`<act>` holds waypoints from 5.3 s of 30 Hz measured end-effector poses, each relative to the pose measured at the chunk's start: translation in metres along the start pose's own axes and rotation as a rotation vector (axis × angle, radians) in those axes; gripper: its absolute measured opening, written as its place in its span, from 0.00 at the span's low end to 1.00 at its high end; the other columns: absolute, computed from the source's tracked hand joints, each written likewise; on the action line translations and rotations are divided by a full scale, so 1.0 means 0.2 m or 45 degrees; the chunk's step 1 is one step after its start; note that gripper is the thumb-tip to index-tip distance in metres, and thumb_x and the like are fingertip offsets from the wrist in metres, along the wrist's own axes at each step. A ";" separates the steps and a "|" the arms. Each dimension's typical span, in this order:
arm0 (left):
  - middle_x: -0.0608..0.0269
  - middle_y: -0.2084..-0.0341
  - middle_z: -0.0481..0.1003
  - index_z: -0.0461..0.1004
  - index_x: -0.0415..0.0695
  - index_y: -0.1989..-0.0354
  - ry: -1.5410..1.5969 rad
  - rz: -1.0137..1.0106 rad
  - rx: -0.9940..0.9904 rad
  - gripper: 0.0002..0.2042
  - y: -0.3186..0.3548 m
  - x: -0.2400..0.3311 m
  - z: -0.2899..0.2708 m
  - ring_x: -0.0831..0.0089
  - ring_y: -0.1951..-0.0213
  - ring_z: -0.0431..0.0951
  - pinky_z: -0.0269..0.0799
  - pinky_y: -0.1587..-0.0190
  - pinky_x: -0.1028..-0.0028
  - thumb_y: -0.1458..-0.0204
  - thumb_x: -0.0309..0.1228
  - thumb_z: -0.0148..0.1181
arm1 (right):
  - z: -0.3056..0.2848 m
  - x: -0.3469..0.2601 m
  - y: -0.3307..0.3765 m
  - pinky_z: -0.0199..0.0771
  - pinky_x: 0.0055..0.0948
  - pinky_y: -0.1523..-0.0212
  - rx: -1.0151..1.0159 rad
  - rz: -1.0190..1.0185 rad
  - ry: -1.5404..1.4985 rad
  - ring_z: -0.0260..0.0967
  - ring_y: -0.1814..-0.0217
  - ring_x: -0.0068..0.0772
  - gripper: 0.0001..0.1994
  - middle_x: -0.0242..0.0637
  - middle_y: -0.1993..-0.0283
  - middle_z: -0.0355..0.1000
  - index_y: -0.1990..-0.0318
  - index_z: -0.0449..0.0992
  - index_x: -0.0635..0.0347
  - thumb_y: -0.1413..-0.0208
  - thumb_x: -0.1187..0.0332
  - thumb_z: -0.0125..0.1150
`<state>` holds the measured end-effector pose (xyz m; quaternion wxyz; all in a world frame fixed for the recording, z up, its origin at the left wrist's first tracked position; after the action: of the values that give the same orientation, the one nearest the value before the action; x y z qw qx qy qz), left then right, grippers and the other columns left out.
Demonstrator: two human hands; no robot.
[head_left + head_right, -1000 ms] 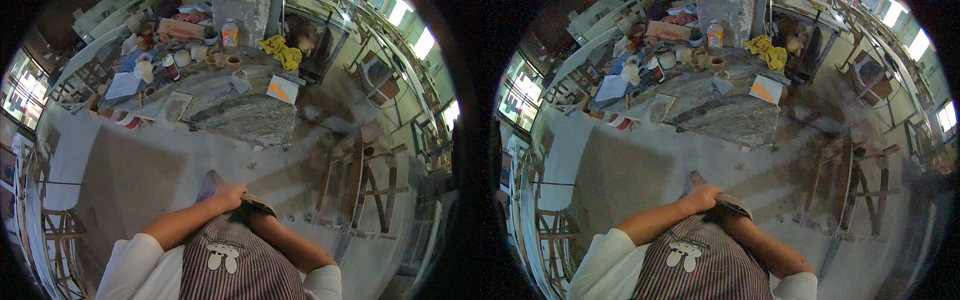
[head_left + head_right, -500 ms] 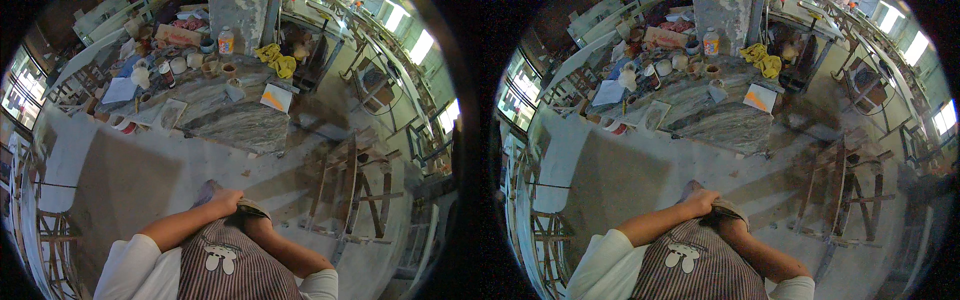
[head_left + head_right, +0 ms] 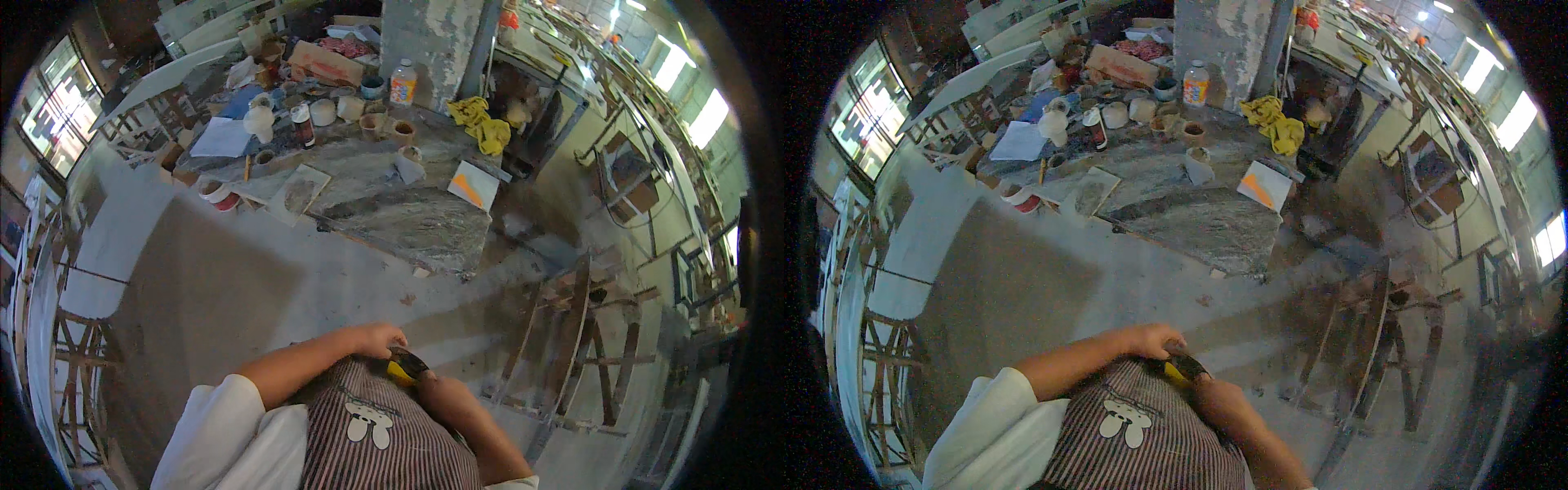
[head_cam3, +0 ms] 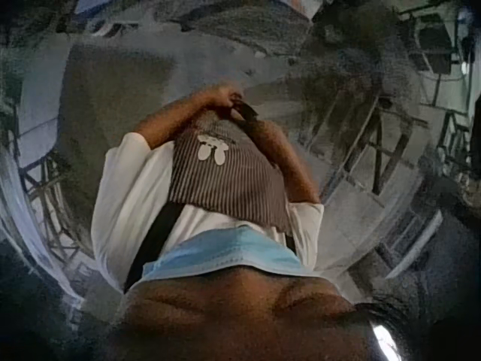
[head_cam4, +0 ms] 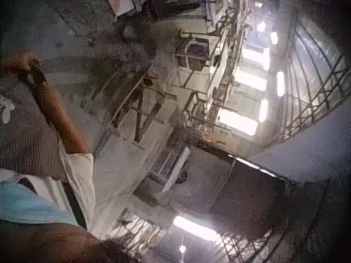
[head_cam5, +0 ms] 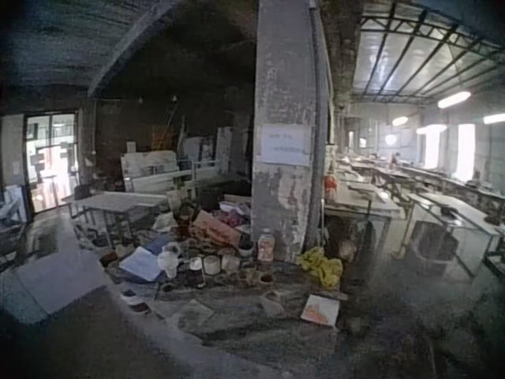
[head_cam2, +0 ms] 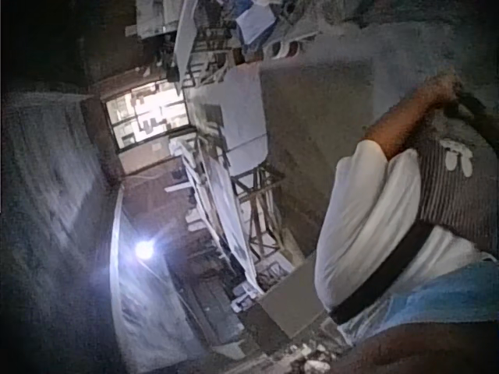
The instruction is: The person wipes a white wooden board with a cloth, then sands it with a sanding block. They move to a workbench, retrieve a caulking gun, and apply a white paste onto a small board using a yellow spatula.
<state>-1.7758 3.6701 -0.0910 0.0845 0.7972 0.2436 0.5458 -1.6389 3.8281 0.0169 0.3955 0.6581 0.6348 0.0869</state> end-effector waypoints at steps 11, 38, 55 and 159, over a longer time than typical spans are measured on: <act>0.53 0.44 0.70 0.64 0.40 0.37 0.844 -0.055 0.015 0.27 0.22 0.30 -0.10 0.66 0.42 0.69 0.61 0.37 0.67 0.41 0.41 0.57 | -0.06 -0.06 -0.22 0.72 0.27 0.63 0.160 -0.348 -1.811 0.70 0.64 0.23 0.09 0.30 0.68 0.71 0.54 0.72 0.65 0.36 0.70 0.51; 0.64 0.75 0.68 0.67 0.44 0.62 2.286 -0.206 2.073 0.10 0.52 -1.51 -1.24 0.75 0.82 0.62 0.60 0.80 0.72 0.45 0.33 0.61 | -0.45 0.07 -1.21 0.73 0.42 0.53 -0.011 -0.101 -0.513 0.74 0.55 0.53 0.14 0.51 0.56 0.75 0.55 0.76 0.62 0.41 0.61 0.55; 0.74 0.82 0.62 0.67 0.50 0.67 2.222 -0.426 1.905 0.07 -0.12 -0.44 -0.38 0.82 0.84 0.59 0.56 0.79 0.78 0.45 0.29 0.61 | -1.67 1.37 -2.13 0.68 0.49 0.44 1.042 0.162 0.489 0.62 0.38 0.55 0.33 0.51 0.40 0.64 0.34 0.58 0.56 0.51 0.71 0.59; 0.65 0.79 0.71 0.70 0.45 0.65 2.428 -0.468 1.969 0.11 -1.32 -0.08 -0.01 0.76 0.87 0.61 0.53 0.87 0.72 0.53 0.28 0.66 | -0.84 0.36 -1.06 0.74 0.51 0.61 0.075 -0.456 0.721 0.74 0.63 0.59 0.25 0.56 0.67 0.75 0.38 0.66 0.53 0.45 0.63 0.53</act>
<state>-1.8608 3.8909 -0.2099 -0.5431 -0.1233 0.5737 0.6005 -1.8926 3.9372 -0.0326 0.1930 0.4968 0.8274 0.1770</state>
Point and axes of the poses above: each hand's wrist, its own y-axis away from the middle knuckle, its own z-axis out of the palm, x = y × z, the point moved 2 cm from there along -y, towards the middle knuckle
